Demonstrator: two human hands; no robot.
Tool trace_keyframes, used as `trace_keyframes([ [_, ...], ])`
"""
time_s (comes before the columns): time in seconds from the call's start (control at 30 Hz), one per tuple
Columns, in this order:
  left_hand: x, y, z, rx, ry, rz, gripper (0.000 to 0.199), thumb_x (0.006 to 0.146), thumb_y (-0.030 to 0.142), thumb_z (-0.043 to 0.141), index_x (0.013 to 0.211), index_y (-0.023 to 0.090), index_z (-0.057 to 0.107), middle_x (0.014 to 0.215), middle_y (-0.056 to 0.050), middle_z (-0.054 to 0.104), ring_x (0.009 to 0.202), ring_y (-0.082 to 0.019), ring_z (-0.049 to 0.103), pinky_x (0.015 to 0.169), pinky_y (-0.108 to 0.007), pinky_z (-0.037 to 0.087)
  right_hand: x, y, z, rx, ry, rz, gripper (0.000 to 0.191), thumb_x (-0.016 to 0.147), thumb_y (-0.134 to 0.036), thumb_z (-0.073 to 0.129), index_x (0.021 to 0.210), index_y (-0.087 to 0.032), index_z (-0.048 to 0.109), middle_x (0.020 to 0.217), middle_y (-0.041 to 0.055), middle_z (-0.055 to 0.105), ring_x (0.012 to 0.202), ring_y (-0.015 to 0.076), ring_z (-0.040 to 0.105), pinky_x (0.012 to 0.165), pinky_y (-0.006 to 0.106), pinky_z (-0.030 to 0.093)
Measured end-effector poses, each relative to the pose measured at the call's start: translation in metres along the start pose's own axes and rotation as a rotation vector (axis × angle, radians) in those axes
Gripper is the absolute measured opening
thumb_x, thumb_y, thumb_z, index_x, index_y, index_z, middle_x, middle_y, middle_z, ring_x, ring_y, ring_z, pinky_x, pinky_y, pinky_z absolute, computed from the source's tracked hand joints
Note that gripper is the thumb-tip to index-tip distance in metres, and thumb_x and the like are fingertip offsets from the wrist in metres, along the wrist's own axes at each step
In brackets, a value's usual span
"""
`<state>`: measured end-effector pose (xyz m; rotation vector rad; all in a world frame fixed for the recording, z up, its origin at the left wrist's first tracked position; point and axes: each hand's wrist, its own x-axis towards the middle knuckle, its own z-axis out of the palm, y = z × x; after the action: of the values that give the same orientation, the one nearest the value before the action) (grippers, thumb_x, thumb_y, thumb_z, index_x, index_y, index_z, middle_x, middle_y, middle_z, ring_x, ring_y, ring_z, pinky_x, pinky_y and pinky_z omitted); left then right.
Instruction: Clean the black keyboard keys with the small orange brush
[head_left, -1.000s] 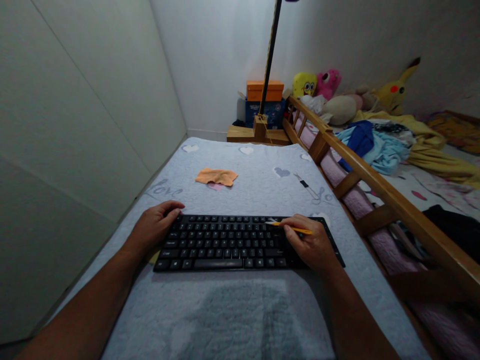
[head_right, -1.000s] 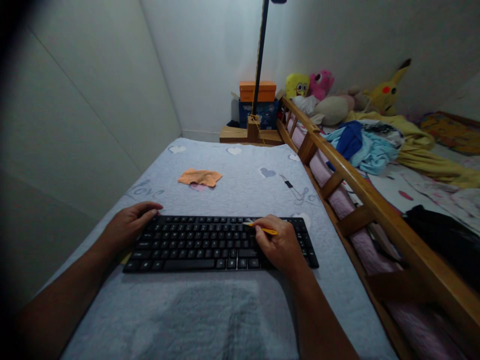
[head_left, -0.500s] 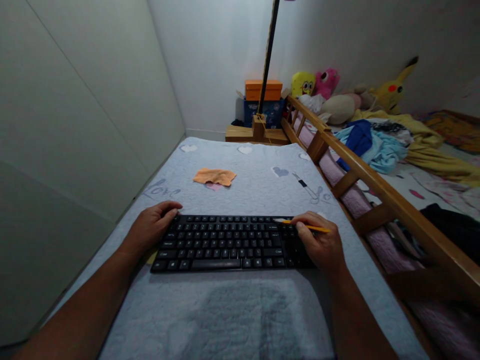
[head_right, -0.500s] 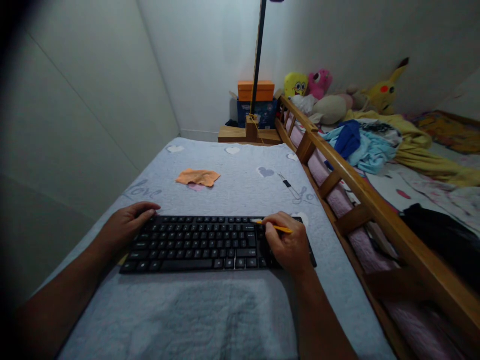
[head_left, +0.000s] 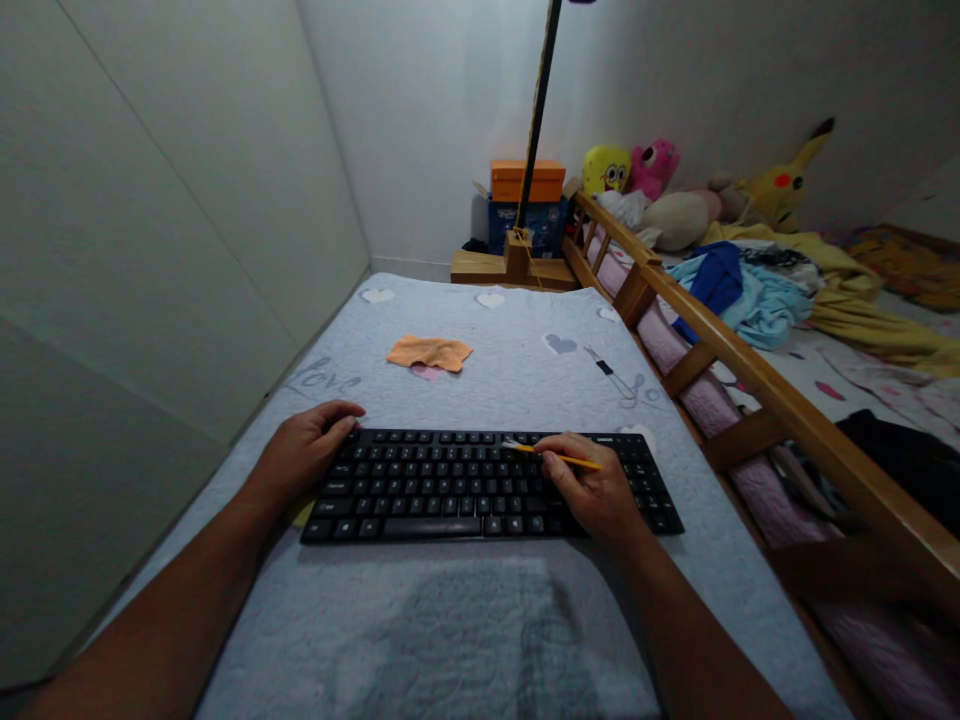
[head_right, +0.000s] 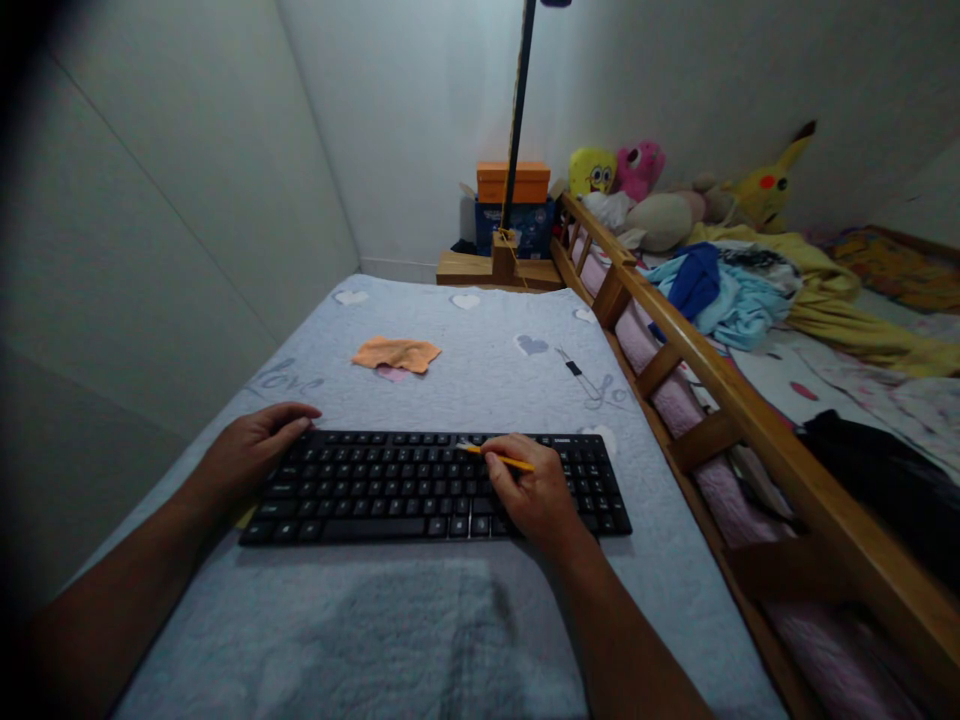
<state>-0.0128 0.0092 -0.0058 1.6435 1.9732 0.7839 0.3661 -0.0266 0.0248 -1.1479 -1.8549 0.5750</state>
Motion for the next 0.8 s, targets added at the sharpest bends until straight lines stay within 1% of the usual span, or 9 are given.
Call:
trace_keyframes([
  [0.1,0.000,0.000,0.001,-0.009,-0.001,0.000,0.042,0.081,0.051,0.055,0.102,0.022,0.077,0.087,-0.003,0.078,0.080,-0.025,0.071,0.071,-0.031,0.051,0.000,0.002,-0.004,-0.057,0.037,-0.013,0.018,0.090,-0.020,0.058,0.084,-0.021,0.074,0.081,0.0041,0.078,0.075,0.0190,0.073,0.072,0.029,0.055],
  [0.3,0.001,-0.001,0.000,-0.014,0.000,0.003,0.042,0.080,0.052,0.055,0.100,0.023,0.077,0.086,-0.003,0.078,0.080,-0.026,0.071,0.072,-0.032,0.051,0.001,0.005,-0.019,-0.179,0.114,-0.024,0.018,0.087,-0.018,0.057,0.077,-0.021,0.072,0.076,0.0035,0.076,0.070,0.0187,0.072,0.067,0.029,0.053],
  [0.53,0.003,-0.004,0.001,-0.001,-0.005,0.009,0.044,0.080,0.053,0.054,0.101,0.023,0.077,0.086,-0.003,0.078,0.080,-0.026,0.071,0.073,-0.032,0.051,0.001,0.004,-0.033,-0.282,0.201,-0.009,0.019,0.085,-0.021,0.056,0.070,-0.021,0.068,0.069,0.0020,0.072,0.064,0.0178,0.068,0.065,0.029,0.049],
  [0.67,0.004,-0.007,0.002,-0.005,-0.008,0.011,0.044,0.081,0.053,0.054,0.103,0.022,0.077,0.087,-0.003,0.078,0.081,-0.026,0.071,0.073,-0.032,0.051,-0.001,0.001,-0.036,-0.183,0.262,0.067,0.020,0.085,-0.024,0.056,0.070,-0.022,0.069,0.066,0.0012,0.070,0.064,0.0181,0.066,0.063,0.029,0.048],
  [0.8,0.004,-0.007,0.001,-0.010,-0.010,0.011,0.044,0.081,0.053,0.054,0.102,0.022,0.077,0.087,-0.004,0.078,0.082,-0.027,0.071,0.074,-0.033,0.051,0.001,0.002,-0.033,-0.020,0.227,0.182,0.022,0.088,-0.032,0.057,0.076,-0.021,0.073,0.062,0.0001,0.067,0.059,0.0175,0.062,0.059,0.029,0.046],
])
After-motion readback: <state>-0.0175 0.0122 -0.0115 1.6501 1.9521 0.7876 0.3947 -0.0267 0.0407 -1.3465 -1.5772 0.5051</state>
